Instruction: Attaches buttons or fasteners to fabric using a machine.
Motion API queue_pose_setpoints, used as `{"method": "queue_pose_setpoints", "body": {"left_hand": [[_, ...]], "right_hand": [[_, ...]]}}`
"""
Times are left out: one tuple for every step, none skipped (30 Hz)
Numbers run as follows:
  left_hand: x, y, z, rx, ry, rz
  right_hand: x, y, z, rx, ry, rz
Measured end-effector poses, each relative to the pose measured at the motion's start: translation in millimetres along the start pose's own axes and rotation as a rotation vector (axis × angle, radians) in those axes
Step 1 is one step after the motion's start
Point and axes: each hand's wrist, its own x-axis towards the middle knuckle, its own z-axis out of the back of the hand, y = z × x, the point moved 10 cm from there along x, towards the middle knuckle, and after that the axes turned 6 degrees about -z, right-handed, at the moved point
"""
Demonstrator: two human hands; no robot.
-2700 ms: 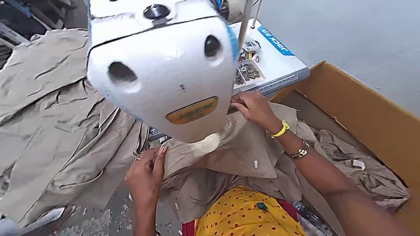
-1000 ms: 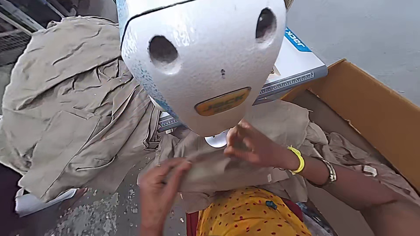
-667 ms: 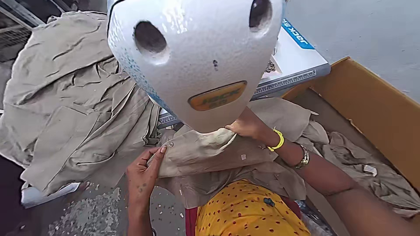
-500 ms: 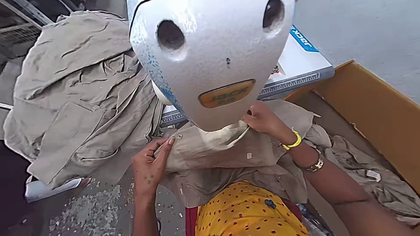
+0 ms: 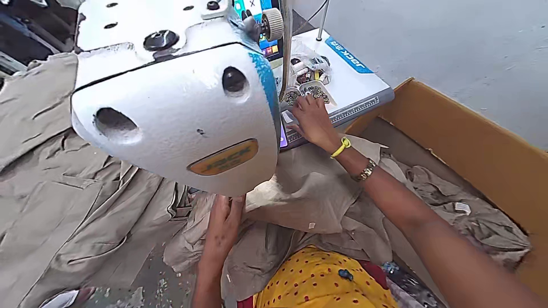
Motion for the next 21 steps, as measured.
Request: {"method": "queue_pose_setpoints", "body": {"left_hand": [[2.6,0.8,-4.4,-0.058,-0.016,0.055],[4.8,2.3,-6.6,-0.097,-0.036,0.096],[5.3,3.9,-7.5,-0.118,-0.056,0.131],[5.4,5.3,-7.9,-0.132,-0.075,0.159],[5.0,6.2,-9.1,-0.143,-0.085,0.180],[4.2,5.9,-10.5,-0.159,-0.092,0.187],[4.3,5.6,-11.2,-0.180,-0.108,0.178],[4.7,5.7,-11.8,-0.205,-0.125,0.168],[4.2,6.4,-11.8,-0.227,-0.138,0.163],[3.6,6.8,-11.7,-0.243,-0.145,0.160],[4.0,6.5,-11.1,-0.259,-0.160,0.163],[4.7,6.3,-11.1,-0.276,-0.166,0.171],[5.5,6.3,-11.1,-0.289,-0.165,0.181],[6.3,6.6,-10.9,-0.290,-0.163,0.197],[7.5,7.2,-10.2,-0.280,-0.160,0.207],[9.1,8.5,-8.5,-0.257,-0.149,0.206],[11.6,10.2,-6.1,-0.219,-0.129,0.195],[13.6,11.9,-2.9,-0.157,-0.106,0.179],[14.0,12.8,0.7,-0.056,-0.081,0.160],[12.5,11.9,4.8,0.059,-0.064,0.134],[8.0,5.0,8.5,0.162,-0.062,0.073]], "right_hand": [[8.2,2.2,-6.7,-0.026,0.011,0.012],[16.8,2.6,-13.6,-0.056,0.024,0.019],[23.3,2.5,-20.5,-0.080,0.043,0.016],[28.0,2.2,-26.3,-0.102,0.054,0.008],[30.7,2.0,-29.3,-0.124,0.053,0.002],[29.9,2.9,-29.2,-0.133,0.038,-0.003],[26.7,3.9,-27.9,-0.129,0.031,-0.002],[20.7,5.1,-24.6,-0.102,0.031,-0.001],[11.8,5.7,-19.7,-0.057,0.016,0.002],[1.7,4.9,-13.8,-0.006,-0.008,-0.003],[-7.7,2.1,-6.1,0.041,-0.050,-0.005],[-16.1,-2.3,4.4,0.094,-0.117,-0.004],[-22.8,-9.1,15.2,0.169,-0.172,-0.023],[-28.1,-16.1,25.7,0.248,-0.208,-0.058],[-31.9,-21.8,35.3,0.327,-0.233,-0.092],[-35.3,-24.3,43.7,0.396,-0.253,-0.120],[-37.2,-23.8,49.7,0.465,-0.253,-0.138],[-38.5,-19.6,54.1,0.527,-0.241,-0.143],[-40.2,-10.9,57.4,0.576,-0.217,-0.132],[-42.3,2.0,60.8,0.614,-0.188,-0.100],[-42.1,15.7,64.7,0.624,-0.173,-0.060]]}}
